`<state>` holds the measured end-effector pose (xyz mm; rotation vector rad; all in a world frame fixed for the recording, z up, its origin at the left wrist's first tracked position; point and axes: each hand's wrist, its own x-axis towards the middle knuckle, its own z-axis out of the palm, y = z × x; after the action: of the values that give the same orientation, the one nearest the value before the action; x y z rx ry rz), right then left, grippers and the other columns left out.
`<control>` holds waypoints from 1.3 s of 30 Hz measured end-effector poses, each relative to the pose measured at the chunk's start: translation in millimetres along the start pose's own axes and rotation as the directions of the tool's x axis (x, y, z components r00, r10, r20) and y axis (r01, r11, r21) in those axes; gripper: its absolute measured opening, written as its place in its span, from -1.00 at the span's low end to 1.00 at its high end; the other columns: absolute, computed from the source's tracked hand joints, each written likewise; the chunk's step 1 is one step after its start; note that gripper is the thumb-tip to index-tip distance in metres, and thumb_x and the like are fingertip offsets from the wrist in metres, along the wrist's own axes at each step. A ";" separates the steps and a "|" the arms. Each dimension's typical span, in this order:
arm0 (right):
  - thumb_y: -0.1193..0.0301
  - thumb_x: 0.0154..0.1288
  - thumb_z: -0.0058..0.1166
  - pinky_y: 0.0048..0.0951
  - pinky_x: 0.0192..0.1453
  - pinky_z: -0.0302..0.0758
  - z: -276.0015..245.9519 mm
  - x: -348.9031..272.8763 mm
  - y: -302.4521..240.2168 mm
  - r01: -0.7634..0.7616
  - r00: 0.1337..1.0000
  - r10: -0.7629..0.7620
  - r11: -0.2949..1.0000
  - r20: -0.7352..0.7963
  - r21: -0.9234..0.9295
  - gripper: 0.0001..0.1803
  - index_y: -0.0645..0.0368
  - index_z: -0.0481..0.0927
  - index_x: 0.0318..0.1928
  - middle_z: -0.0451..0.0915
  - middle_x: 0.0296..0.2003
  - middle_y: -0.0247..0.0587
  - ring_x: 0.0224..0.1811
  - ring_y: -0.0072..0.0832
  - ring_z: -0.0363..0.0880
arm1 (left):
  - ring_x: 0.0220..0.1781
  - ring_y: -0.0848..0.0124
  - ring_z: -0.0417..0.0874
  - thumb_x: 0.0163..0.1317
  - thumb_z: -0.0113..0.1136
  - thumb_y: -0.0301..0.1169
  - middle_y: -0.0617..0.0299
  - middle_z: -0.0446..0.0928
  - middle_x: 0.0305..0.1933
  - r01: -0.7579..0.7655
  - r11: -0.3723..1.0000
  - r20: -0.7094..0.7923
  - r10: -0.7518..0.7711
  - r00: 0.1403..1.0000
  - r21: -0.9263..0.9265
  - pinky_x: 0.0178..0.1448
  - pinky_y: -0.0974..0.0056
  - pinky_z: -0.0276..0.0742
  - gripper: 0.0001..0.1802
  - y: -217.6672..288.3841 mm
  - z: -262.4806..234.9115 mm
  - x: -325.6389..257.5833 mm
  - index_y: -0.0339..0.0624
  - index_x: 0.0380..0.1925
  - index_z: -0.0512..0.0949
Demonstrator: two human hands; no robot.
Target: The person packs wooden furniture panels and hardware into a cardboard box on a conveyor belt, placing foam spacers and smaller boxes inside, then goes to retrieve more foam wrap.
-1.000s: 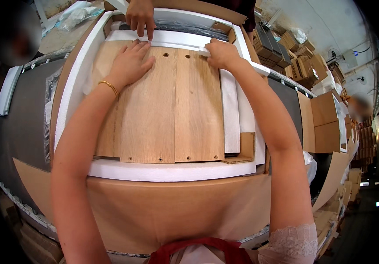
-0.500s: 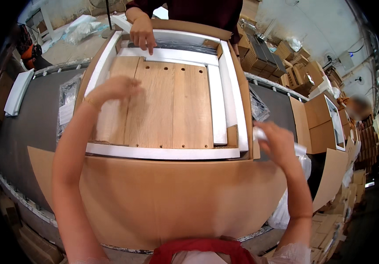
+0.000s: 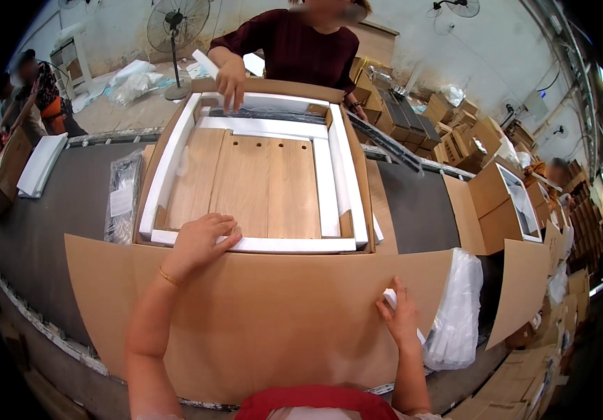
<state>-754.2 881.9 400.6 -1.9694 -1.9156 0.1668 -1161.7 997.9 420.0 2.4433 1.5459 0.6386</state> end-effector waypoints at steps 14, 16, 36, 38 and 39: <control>0.42 -0.01 0.17 -0.21 0.01 0.35 5.9 -8.2 -5.6 -0.057 0.997 0.064 0.986 -0.039 0.158 -0.35 0.12 0.21 0.13 0.37 -0.03 0.00 0.00 -0.06 0.35 | -0.06 0.32 0.49 0.11 0.02 -0.16 0.24 0.53 -0.15 0.002 1.000 -0.066 -0.004 0.998 -0.022 -0.08 0.28 0.44 -0.72 1.9 4.1 -1.2 -0.11 -0.38 0.57; 0.43 -0.01 0.16 -0.21 0.04 0.33 8.0 -4.2 8.8 -0.040 0.997 0.052 0.974 -0.048 0.222 -0.35 0.11 0.21 0.13 0.37 -0.02 -0.01 0.02 -0.06 0.34 | -0.04 0.31 0.49 0.11 0.02 -0.19 0.22 0.52 -0.13 0.023 0.999 -0.046 -0.025 0.999 -0.041 -0.04 0.29 0.43 -0.73 10.9 1.3 7.4 -0.12 -0.35 0.57; 0.36 -0.02 0.09 -0.21 -0.25 0.44 -11.1 -157.9 117.7 -0.551 0.792 0.529 0.835 -0.304 0.018 -0.58 0.04 0.39 -0.07 0.43 -0.23 -0.18 -0.22 -0.21 0.47 | 0.24 0.09 0.19 0.26 -0.16 -0.11 0.07 0.23 0.20 0.018 0.835 -0.408 0.249 0.878 0.550 0.27 0.11 0.10 -0.50 -14.8 20.2 -13.2 -0.10 0.14 0.25; 0.36 -0.02 0.09 -0.20 -0.23 0.43 -14.0 -205.0 149.1 -0.648 0.718 0.614 0.762 -0.328 0.009 -0.59 0.04 0.39 -0.08 0.42 -0.24 -0.18 -0.19 -0.21 0.46 | 0.26 0.09 0.16 0.27 -0.24 -0.06 0.08 0.13 0.27 0.164 0.722 -0.403 0.170 0.899 0.672 0.28 0.09 0.06 -0.45 4.3 40.3 -22.3 -0.09 0.18 0.17; 0.35 -0.04 0.10 -0.18 -0.20 0.42 -16.3 -226.6 160.6 -0.692 0.663 0.659 0.721 -0.356 0.047 -0.56 0.03 0.38 -0.06 0.41 -0.24 -0.18 -0.15 -0.21 0.44 | 0.26 0.08 0.16 0.28 -0.27 -0.04 0.07 0.12 0.27 0.106 0.762 -0.375 0.188 0.908 0.638 0.27 0.09 0.07 -0.44 9.3 49.0 -29.1 -0.11 0.19 0.16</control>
<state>-612.0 657.5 318.1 -2.4924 -0.9020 -0.0808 -1142.9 971.4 372.2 2.9838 2.1947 0.7781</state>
